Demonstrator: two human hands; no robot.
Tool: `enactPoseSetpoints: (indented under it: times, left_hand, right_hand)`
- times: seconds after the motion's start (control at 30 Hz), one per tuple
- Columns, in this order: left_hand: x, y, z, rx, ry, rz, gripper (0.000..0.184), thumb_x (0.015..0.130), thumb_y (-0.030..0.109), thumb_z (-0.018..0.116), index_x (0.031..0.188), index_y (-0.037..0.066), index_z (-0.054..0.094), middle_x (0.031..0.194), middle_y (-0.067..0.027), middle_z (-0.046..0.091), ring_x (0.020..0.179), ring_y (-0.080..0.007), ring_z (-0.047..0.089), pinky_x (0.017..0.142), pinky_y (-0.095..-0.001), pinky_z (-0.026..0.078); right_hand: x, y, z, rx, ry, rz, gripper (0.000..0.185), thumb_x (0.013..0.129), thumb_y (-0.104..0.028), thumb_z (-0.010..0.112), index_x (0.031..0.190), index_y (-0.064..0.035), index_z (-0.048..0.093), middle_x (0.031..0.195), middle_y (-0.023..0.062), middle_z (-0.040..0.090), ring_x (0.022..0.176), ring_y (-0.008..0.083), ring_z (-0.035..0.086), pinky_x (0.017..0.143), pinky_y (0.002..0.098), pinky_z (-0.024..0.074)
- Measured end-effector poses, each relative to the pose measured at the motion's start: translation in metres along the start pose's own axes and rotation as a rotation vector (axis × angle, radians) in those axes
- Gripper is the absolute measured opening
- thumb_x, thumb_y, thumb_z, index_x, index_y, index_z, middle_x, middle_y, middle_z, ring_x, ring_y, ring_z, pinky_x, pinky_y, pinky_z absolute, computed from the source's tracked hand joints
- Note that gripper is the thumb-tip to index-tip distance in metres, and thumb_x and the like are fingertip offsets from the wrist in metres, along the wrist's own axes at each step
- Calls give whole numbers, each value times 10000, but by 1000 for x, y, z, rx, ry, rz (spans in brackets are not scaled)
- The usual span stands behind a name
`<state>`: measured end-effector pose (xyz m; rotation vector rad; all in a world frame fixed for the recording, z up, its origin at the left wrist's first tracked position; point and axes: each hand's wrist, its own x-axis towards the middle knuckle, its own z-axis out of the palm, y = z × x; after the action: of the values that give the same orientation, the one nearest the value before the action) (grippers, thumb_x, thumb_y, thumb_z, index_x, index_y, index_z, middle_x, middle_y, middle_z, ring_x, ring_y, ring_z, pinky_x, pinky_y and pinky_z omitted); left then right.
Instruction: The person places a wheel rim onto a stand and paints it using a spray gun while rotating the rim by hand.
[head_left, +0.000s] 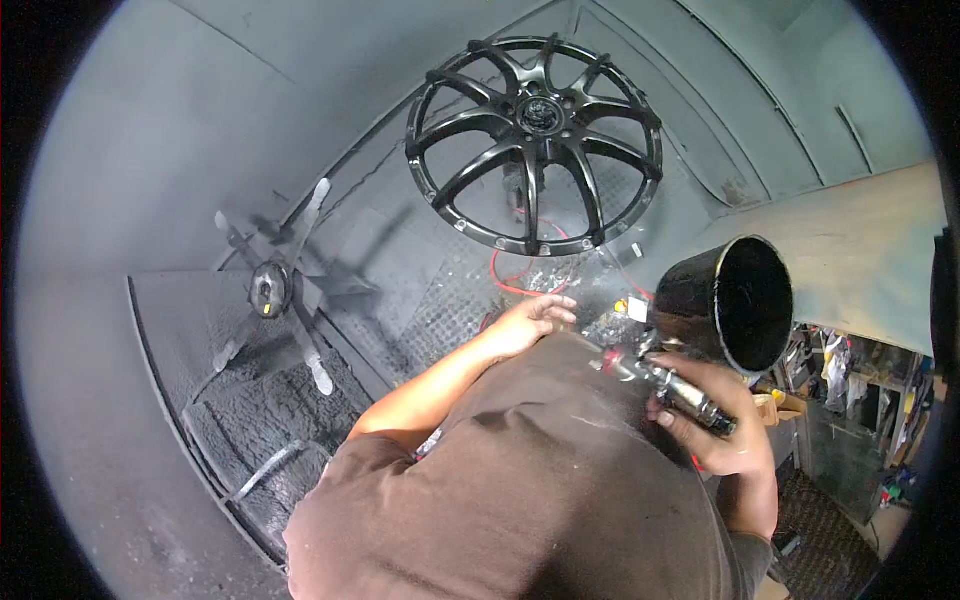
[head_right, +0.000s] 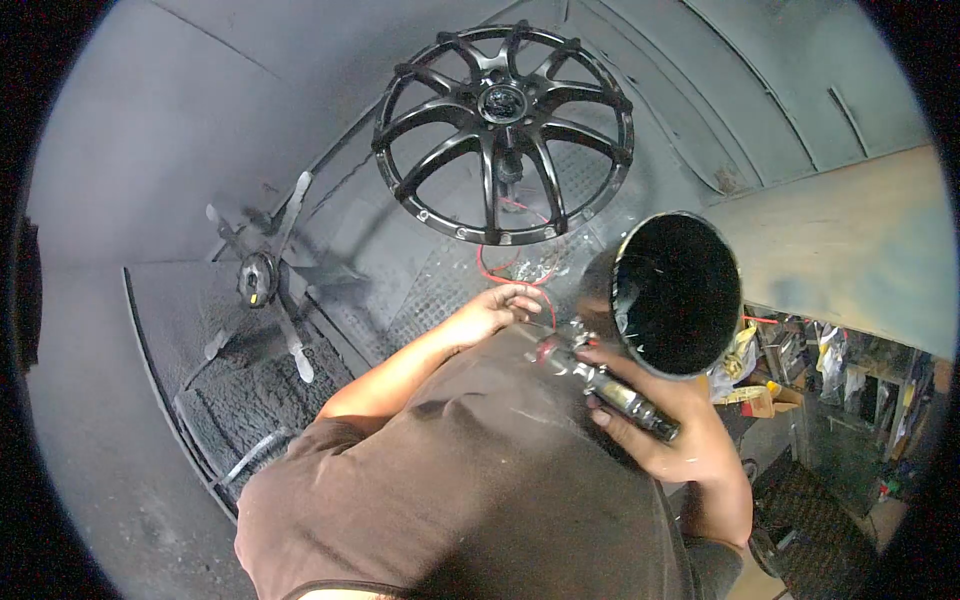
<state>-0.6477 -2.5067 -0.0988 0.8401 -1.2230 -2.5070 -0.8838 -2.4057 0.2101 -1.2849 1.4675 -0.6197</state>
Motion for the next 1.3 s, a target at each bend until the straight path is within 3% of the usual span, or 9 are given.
enactPoseSetpoints:
  times: [0.1, 0.2, 0.4, 0.67, 0.8, 0.93, 1.07, 1.2, 1.3]
  left_hand:
    - [-8, 15, 5, -64, 181, -47, 576, 817, -95, 463, 1380, 28, 449, 1233, -108, 600, 1015, -167, 586, 908, -313, 478]
    - [-15, 33, -11, -173, 396, 79, 551, 798, -73, 459, 1335, 48, 473, 1196, -82, 611, 964, -168, 608, 872, -299, 489]
    - [-20, 61, -49, -336, 823, 429, 441, 804, -77, 468, 1217, 76, 471, 1124, -53, 547, 894, -151, 595, 755, -321, 477]
    - [-9, 52, -4, -265, 536, 282, 556, 739, -106, 494, 1268, 58, 444, 1180, -58, 520, 974, -171, 585, 829, -316, 498]
    - [-7, 34, 12, 335, -2, 180, 709, 708, -121, 472, 1398, 42, 456, 1314, -54, 531, 1052, -150, 538, 973, -307, 438]
    - [0, 15, 5, 2, -64, 38, 659, 726, -85, 465, 1375, 27, 482, 1295, -69, 562, 1064, -151, 541, 995, -300, 418]
    - [-8, 25, 2, -109, 210, -46, 550, 827, -61, 473, 1369, 34, 469, 1270, -83, 588, 1013, -144, 583, 904, -280, 466]
    - [-11, 35, -22, -278, 585, 150, 476, 847, -55, 499, 1309, 58, 487, 1227, -64, 593, 949, -148, 600, 813, -293, 485]
    - [-14, 58, -49, -286, 823, 365, 463, 819, -58, 481, 1262, 78, 496, 1145, -38, 573, 926, -155, 596, 797, -333, 479]
  right_hand:
    - [1, 5, 10, 36, 6, -18, 470, 810, -21, 714, 1272, -69, 640, 1180, 184, 671, 1194, 284, 602, 1048, 365, 391]
    - [2, 7, 16, -164, 70, -163, 495, 826, 36, 682, 1305, 41, 558, 917, 86, 673, 863, 159, 654, 825, 302, 510]
    - [-5, 23, 6, 10, 455, -75, 517, 816, 68, 668, 1318, -11, 571, 1022, 101, 671, 934, 167, 645, 881, 304, 489]
    - [3, 10, 2, 12, 481, -84, 501, 821, 96, 640, 1309, 22, 555, 998, 104, 667, 880, 149, 645, 837, 292, 503]
    - [-4, 7, -1, 71, 306, -96, 504, 812, 61, 672, 1303, 11, 571, 1014, 127, 687, 903, 160, 666, 839, 299, 504]
    - [-2, 0, 0, 38, 48, -12, 477, 826, -31, 712, 1291, -24, 606, 1082, 153, 696, 1008, 215, 664, 945, 330, 462]
    - [3, 2, 11, 44, -44, -47, 474, 834, -60, 735, 1292, -34, 616, 1194, 170, 670, 1165, 266, 615, 1020, 351, 415]
    - [4, 4, 17, -95, 48, -186, 497, 863, 64, 649, 1344, 37, 523, 976, 101, 665, 897, 155, 648, 840, 291, 513]
    - [-1, 8, 18, -7, 374, -69, 461, 847, 37, 665, 1299, -8, 590, 1057, 142, 687, 917, 171, 684, 857, 321, 513]
